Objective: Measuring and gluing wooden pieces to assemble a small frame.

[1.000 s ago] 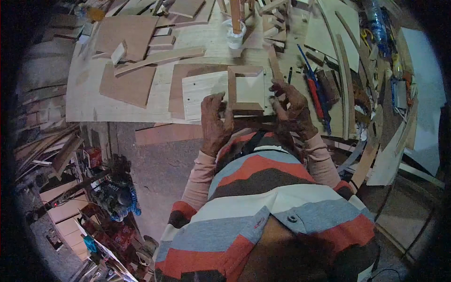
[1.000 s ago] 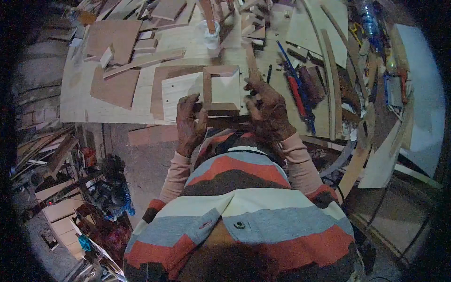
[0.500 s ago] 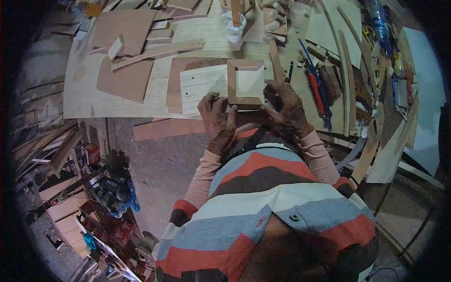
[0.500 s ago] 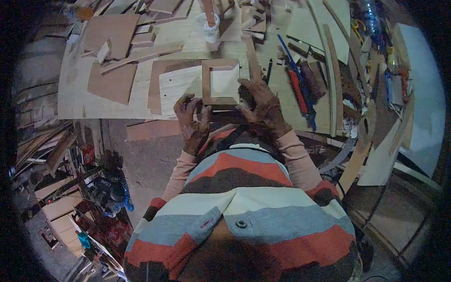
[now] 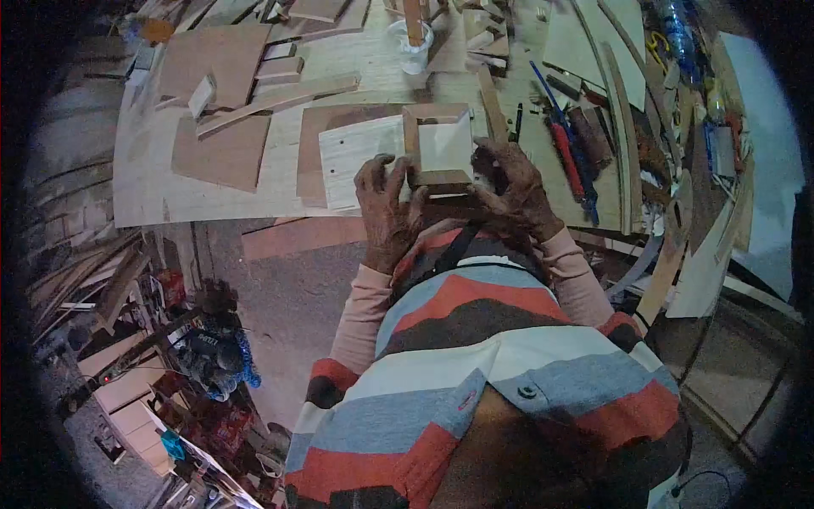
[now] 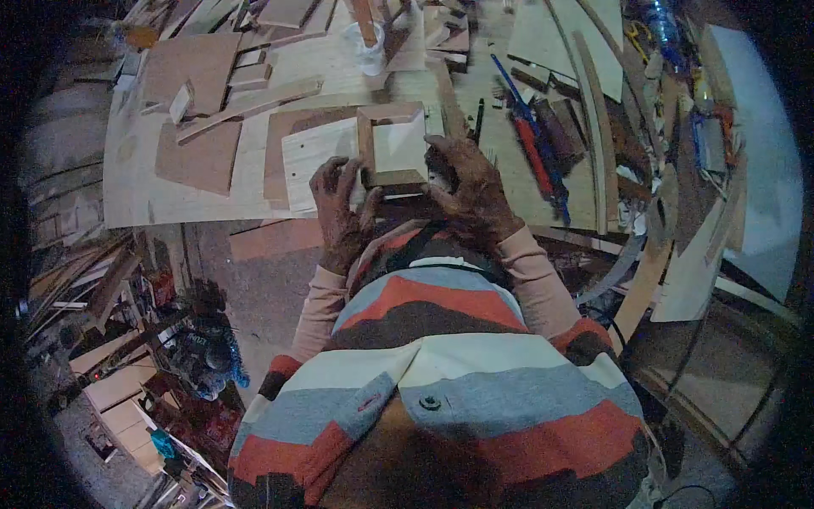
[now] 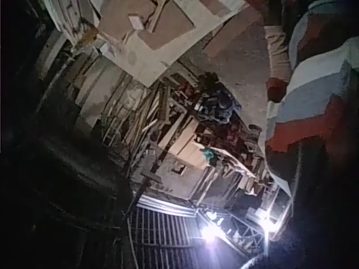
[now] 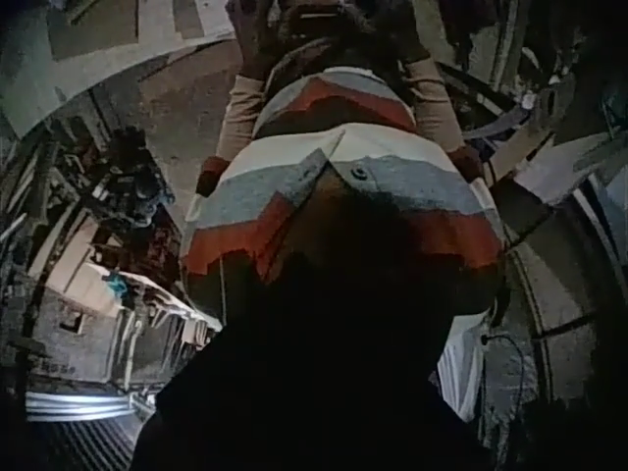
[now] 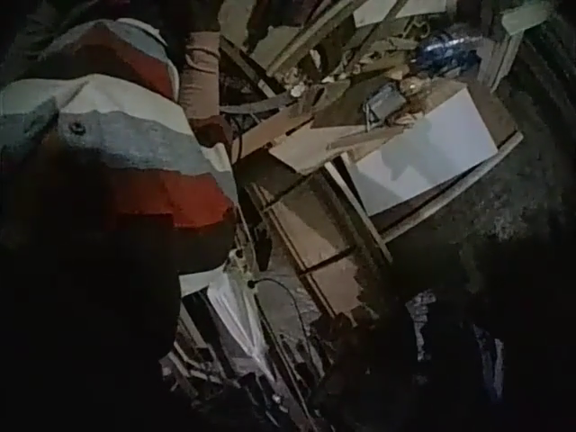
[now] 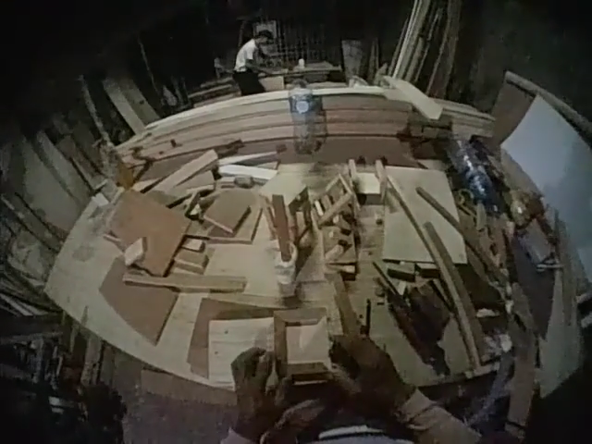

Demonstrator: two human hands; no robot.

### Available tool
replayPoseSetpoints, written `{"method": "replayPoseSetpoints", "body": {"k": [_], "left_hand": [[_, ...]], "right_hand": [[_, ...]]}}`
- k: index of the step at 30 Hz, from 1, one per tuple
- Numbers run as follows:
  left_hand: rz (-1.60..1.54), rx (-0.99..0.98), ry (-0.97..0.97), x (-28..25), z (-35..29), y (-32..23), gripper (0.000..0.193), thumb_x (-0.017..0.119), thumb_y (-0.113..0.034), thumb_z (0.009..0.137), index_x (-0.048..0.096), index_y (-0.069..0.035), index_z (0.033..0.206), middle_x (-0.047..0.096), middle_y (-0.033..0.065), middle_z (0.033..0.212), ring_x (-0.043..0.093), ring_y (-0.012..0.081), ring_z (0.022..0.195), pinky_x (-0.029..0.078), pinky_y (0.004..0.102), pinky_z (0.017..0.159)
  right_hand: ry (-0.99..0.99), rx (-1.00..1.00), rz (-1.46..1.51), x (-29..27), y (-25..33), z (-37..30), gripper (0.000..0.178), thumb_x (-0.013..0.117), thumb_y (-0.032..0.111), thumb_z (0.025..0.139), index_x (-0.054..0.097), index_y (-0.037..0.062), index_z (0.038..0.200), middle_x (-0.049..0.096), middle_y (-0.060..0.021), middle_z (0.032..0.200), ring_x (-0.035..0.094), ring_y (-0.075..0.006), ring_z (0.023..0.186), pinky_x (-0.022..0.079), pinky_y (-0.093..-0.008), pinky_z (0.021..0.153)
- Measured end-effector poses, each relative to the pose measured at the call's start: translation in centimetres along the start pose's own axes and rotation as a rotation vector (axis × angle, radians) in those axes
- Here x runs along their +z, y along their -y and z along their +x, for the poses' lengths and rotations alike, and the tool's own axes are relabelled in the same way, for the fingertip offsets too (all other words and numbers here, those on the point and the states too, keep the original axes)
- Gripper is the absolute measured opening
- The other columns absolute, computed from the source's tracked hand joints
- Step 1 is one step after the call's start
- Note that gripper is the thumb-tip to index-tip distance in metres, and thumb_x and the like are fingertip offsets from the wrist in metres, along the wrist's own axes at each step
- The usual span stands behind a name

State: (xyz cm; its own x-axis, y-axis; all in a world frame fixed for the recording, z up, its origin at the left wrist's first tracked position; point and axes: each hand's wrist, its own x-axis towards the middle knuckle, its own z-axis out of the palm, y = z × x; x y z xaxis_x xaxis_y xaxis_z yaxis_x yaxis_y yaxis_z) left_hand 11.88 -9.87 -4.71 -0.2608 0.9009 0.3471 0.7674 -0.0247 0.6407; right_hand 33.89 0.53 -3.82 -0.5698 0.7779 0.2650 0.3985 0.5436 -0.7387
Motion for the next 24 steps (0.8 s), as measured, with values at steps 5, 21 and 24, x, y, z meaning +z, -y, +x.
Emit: {"method": "replayPoseSetpoints", "body": {"k": [5, 21, 24], "left_hand": [[0.089, 0.189, 0.152, -0.2, 1.6, -0.9, 0.048, 0.076, -0.022, 0.080, 0.062, -0.017, 0.125, 0.050, 0.0143, 0.132, 0.044, 0.0381, 0.128, 0.034, 0.0525, 0.105], [0.040, 0.190, 0.120, 0.8, 1.1, 0.7, 0.039, 0.078, -0.023, 0.078, 0.071, -0.025, 0.116, 0.050, 0.0124, 0.136, 0.042, 0.0383, 0.132, 0.033, 0.0512, 0.105], [0.013, 0.185, 0.120, 0.7, 1.1, 0.5, 0.038, 0.078, -0.023, 0.077, 0.072, -0.025, 0.115, 0.050, 0.0116, 0.137, 0.041, 0.0381, 0.133, 0.032, 0.0517, 0.106]], "right_hand": [[0.022, 0.031, -0.007, 0.1, -0.1, -0.1, 0.068, 0.079, 0.020, 0.077, 0.052, 0.0133, 0.140, 0.063, -0.0162, 0.119, 0.061, -0.0387, 0.110, 0.051, -0.0436, 0.094], [-0.061, 0.047, 0.038, 0.8, 0.7, -1.0, 0.062, 0.081, 0.007, 0.078, 0.058, 0.0109, 0.135, 0.065, -0.0109, 0.107, 0.066, -0.0238, 0.090, 0.055, -0.0346, 0.078], [-0.083, 0.034, 0.036, 1.0, 0.5, -1.0, 0.062, 0.080, 0.006, 0.077, 0.058, 0.0115, 0.135, 0.065, -0.0114, 0.105, 0.066, -0.0239, 0.088, 0.055, -0.0351, 0.076]]}}
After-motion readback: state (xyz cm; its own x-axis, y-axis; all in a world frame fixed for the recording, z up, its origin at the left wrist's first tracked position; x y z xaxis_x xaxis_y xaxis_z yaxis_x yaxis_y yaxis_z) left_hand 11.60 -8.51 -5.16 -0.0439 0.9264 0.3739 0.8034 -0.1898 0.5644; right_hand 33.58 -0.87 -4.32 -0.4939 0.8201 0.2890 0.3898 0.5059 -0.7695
